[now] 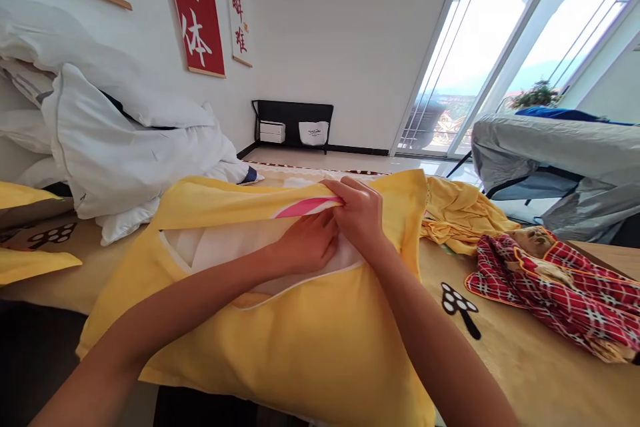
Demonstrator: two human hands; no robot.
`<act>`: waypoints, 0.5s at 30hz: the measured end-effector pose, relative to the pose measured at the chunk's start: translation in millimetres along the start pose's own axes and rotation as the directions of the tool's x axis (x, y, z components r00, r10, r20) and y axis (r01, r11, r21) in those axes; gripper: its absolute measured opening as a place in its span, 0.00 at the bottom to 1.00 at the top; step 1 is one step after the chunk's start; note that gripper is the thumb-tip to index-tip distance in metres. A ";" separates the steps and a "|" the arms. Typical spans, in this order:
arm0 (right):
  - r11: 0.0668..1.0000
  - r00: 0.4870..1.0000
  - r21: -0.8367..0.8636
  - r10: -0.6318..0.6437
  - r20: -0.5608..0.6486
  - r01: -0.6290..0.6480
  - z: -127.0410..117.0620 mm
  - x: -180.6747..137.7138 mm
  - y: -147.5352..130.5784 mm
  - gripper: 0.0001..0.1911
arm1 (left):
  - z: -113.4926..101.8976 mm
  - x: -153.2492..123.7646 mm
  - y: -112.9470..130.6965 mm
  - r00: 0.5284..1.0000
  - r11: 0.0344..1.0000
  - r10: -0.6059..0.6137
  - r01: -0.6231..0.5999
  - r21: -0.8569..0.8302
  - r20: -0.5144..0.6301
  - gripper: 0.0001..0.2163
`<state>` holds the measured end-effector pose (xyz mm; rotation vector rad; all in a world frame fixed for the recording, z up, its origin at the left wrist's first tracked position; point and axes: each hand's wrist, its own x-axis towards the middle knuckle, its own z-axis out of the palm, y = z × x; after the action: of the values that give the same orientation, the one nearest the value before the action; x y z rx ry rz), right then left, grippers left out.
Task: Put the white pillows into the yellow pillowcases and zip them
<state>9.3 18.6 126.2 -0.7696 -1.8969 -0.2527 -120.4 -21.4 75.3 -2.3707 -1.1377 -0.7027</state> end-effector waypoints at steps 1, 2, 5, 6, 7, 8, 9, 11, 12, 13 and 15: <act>0.999 1.000 -0.043 -0.001 -0.007 0.000 -0.4 0.2 3.4 0.22 | 8.2 5.6 1.1 0.999 1.000 -0.010 0.010 -0.003 0.038 0.19; 0.997 1.000 -0.080 0.015 -0.012 -0.016 -0.3 0.5 7.2 0.21 | 16.5 9.3 3.2 0.997 1.000 -0.024 0.023 0.012 0.075 0.20; 0.984 0.988 -0.104 0.147 0.037 -0.143 3.1 1.6 18.2 0.20 | 39.9 13.0 14.1 0.985 0.991 -0.088 0.072 0.109 0.151 0.20; 0.977 0.977 -0.096 0.198 0.081 -0.191 5.1 2.0 21.3 0.20 | 46.5 13.5 18.0 0.979 0.987 -0.111 0.089 0.132 0.170 0.19; 0.969 0.962 -0.092 0.238 0.132 -0.227 7.3 2.4 24.2 0.20 | 52.1 14.5 21.2 0.974 0.984 -0.130 0.103 0.145 0.188 0.18; 0.962 0.947 -0.099 0.268 0.178 -0.254 9.6 2.7 26.9 0.20 | 56.6 16.2 23.5 0.968 0.983 -0.142 0.113 0.147 0.209 0.17; 0.956 0.933 -0.114 0.289 0.214 -0.270 11.8 3.1 29.3 0.20 | 59.9 18.8 25.0 0.961 0.983 -0.150 0.119 0.140 0.233 0.17; 0.947 0.908 -0.155 0.316 0.276 -0.283 15.2 4.0 33.5 0.21 | 64.0 27.3 25.4 0.941 0.984 -0.168 0.140 0.114 0.293 0.16; 0.943 0.895 -0.177 0.326 0.304 -0.283 16.2 4.6 35.2 0.22 | 65.2 33.0 24.8 0.924 0.980 -0.196 0.175 0.094 0.327 0.16; 0.938 0.882 -0.204 0.336 0.330 -0.281 16.6 5.4 36.5 0.23 | 66.3 39.5 23.8 0.902 0.971 -0.237 0.228 0.068 0.361 0.16; 0.928 0.858 -0.274 0.346 0.380 -0.253 15.7 7.8 37.8 0.24 | 69.4 53.3 20.9 0.852 0.937 -0.323 0.349 0.013 0.412 0.15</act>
<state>18.7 58.7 119.8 -1.3457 -2.1336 -0.0963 -56.9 36.9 49.7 -2.4665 -1.7645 -0.3494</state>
